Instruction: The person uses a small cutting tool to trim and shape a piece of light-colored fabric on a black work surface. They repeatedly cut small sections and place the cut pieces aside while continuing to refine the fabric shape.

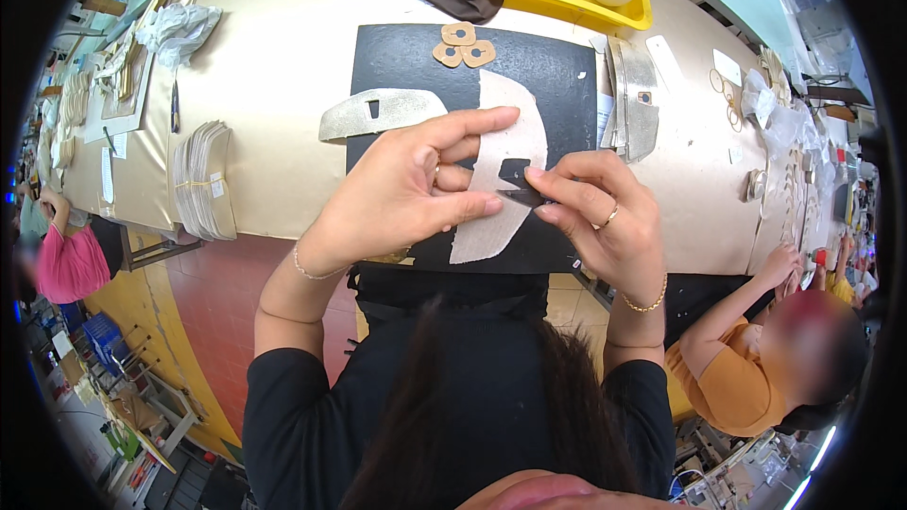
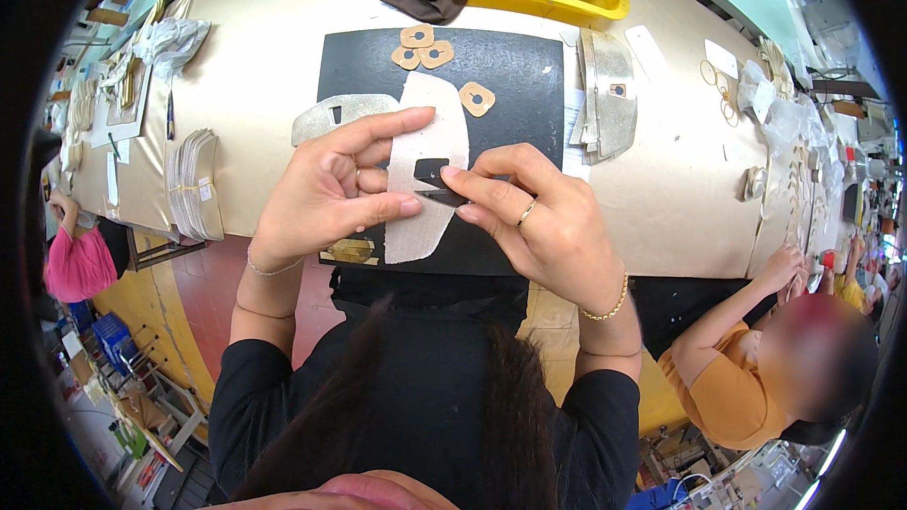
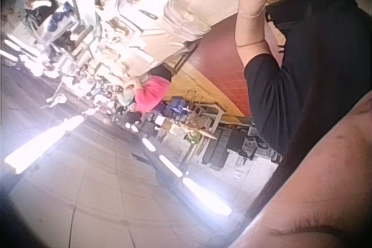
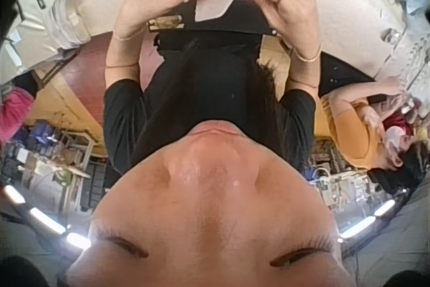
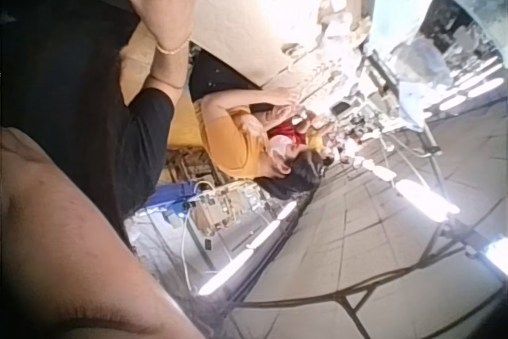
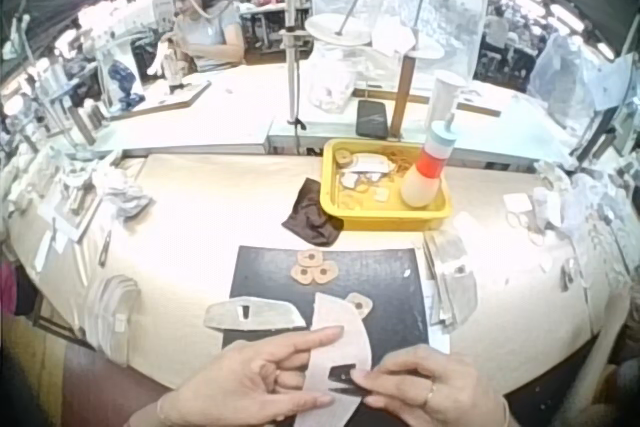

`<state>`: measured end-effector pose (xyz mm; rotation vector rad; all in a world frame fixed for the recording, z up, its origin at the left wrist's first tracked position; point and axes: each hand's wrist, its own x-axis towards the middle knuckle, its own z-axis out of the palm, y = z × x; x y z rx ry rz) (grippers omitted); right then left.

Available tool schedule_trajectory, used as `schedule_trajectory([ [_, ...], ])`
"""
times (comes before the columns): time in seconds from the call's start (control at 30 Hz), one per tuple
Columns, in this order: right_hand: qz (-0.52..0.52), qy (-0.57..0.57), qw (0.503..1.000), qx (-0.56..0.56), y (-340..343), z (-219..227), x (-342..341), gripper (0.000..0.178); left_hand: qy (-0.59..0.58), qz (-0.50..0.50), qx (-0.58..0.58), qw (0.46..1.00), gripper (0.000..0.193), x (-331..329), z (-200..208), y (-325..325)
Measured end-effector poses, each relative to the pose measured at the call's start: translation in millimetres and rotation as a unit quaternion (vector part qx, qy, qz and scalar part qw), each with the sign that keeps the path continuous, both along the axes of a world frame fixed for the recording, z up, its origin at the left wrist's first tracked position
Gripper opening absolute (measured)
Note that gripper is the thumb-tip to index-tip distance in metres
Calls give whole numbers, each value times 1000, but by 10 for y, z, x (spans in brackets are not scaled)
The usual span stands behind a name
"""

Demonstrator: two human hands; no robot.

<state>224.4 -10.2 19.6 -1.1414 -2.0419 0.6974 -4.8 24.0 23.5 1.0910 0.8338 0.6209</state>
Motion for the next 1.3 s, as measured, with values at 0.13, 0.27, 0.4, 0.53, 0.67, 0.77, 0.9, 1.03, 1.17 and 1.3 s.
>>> schedule_trajectory([
  [0.13, 0, -2, 1000, 18, 14, -9, -2, 34, -6, 3, -3, 1000, 66, -2, -6, -5],
  [0.27, -20, 18, 999, 35, 44, -11, 30, 34, -25, 13, -23, 999, 64, -15, -19, 21],
  [0.4, 23, 30, 999, 19, 152, 33, 114, 35, -49, -19, -64, 997, 58, -77, -11, 67],
  [0.53, 99, 11, 995, -14, 317, 116, 212, 35, -51, -84, -80, 992, 55, -127, -12, 138],
  [0.67, 158, -23, 987, 6, 426, 139, 205, 32, -75, -150, -117, 979, 52, -160, -26, 184],
  [0.77, 176, -45, 983, 14, 449, 150, 182, 29, -82, -173, -134, 972, 56, -160, -51, 219],
  [0.9, 184, -60, 981, 5, 456, 160, 158, 31, -83, -187, -146, 968, 58, -163, -75, 250],
  [1.03, 194, -52, 980, 12, 471, 136, 123, 25, -78, -218, -166, 959, 59, -162, -97, 263],
  [1.17, 199, -63, 978, 18, 470, 142, 123, 24, -106, -221, -180, 952, 60, -149, -113, 280],
  [1.3, 198, -59, 978, 21, 455, 146, 111, 22, -122, -207, -212, 947, 62, -117, -122, 280],
])
